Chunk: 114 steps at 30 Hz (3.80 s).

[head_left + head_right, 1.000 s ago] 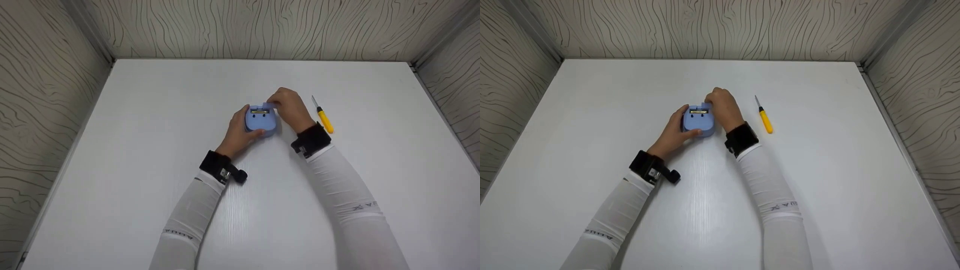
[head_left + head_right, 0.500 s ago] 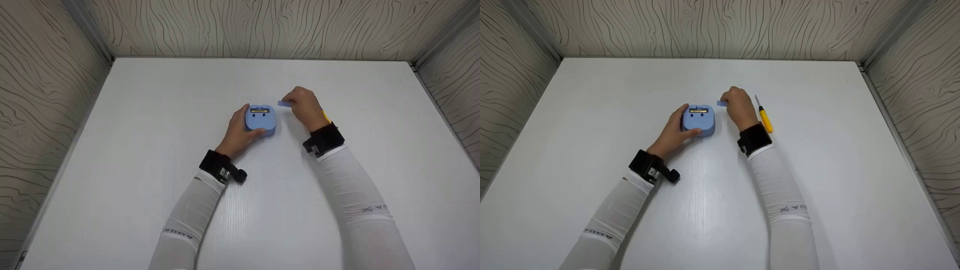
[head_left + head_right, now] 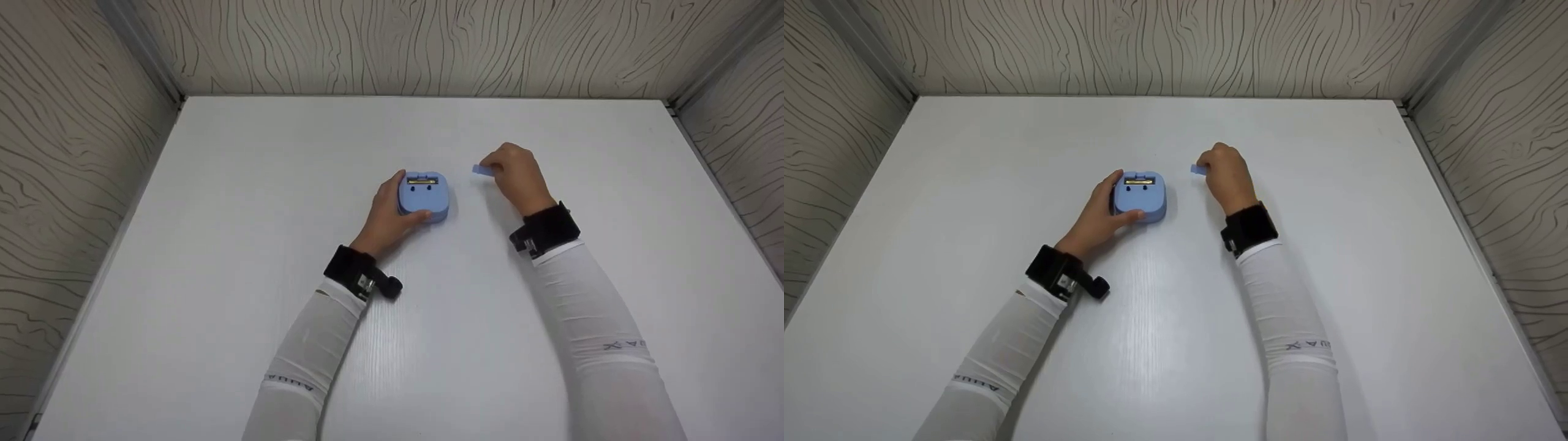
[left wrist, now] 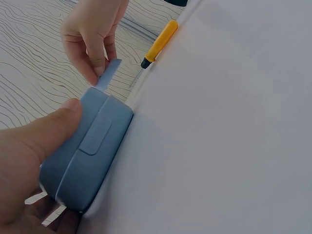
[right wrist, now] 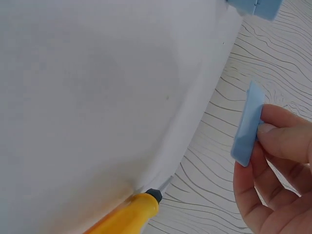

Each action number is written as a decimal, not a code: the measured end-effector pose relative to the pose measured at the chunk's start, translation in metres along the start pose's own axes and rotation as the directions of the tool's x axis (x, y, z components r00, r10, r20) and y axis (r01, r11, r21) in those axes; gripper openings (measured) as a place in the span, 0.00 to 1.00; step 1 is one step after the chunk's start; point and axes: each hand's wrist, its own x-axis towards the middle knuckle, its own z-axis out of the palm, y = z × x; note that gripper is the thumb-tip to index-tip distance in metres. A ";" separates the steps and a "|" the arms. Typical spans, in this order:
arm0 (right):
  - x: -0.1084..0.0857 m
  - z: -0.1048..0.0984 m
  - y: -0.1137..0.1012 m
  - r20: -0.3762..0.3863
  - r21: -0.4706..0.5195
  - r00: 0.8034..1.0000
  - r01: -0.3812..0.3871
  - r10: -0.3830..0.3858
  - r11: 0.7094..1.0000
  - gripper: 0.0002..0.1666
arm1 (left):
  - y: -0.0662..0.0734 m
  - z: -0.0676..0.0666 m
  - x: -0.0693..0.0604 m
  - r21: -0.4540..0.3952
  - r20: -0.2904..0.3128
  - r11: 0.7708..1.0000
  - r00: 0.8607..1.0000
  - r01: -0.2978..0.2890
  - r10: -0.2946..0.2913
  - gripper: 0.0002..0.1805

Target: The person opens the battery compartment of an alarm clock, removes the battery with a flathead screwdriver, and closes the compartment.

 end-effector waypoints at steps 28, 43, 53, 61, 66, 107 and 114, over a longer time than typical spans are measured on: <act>-0.021 -0.036 0.044 0.000 -0.037 0.991 -0.132 0.133 0.990 0.13 | -0.001 0.000 -0.002 0.001 0.005 1.000 1.000 -0.018 0.018 0.53; -0.030 -0.056 0.065 -0.033 -0.040 0.982 -0.185 0.184 0.982 0.13 | 0.000 0.000 -0.001 0.006 0.002 1.000 1.000 -0.002 0.002 0.54; -0.033 -0.071 0.085 -0.059 -0.046 0.972 -0.231 0.228 0.972 0.14 | 0.001 0.000 -0.001 0.017 0.002 1.000 1.000 -0.001 0.001 0.53; -0.037 -0.078 0.104 -0.082 -0.048 0.965 -0.255 0.250 0.966 0.14 | 0.001 0.000 0.000 0.024 -0.003 1.000 1.000 -0.007 0.007 0.54; -0.041 -0.077 0.109 -0.074 -0.048 0.961 -0.271 0.267 0.961 0.15 | 0.000 0.000 0.000 0.026 0.001 1.000 1.000 -0.017 0.017 0.53; -0.049 -0.069 0.123 -0.019 -0.123 0.961 -0.278 0.277 0.953 0.14 | 0.000 0.002 0.000 0.015 0.002 1.000 1.000 -0.023 0.023 0.54; -0.046 -0.069 0.122 0.009 -0.130 0.955 -0.293 0.297 0.947 0.17 | -0.001 0.001 -0.001 0.010 -0.004 1.000 1.000 -0.010 0.010 0.54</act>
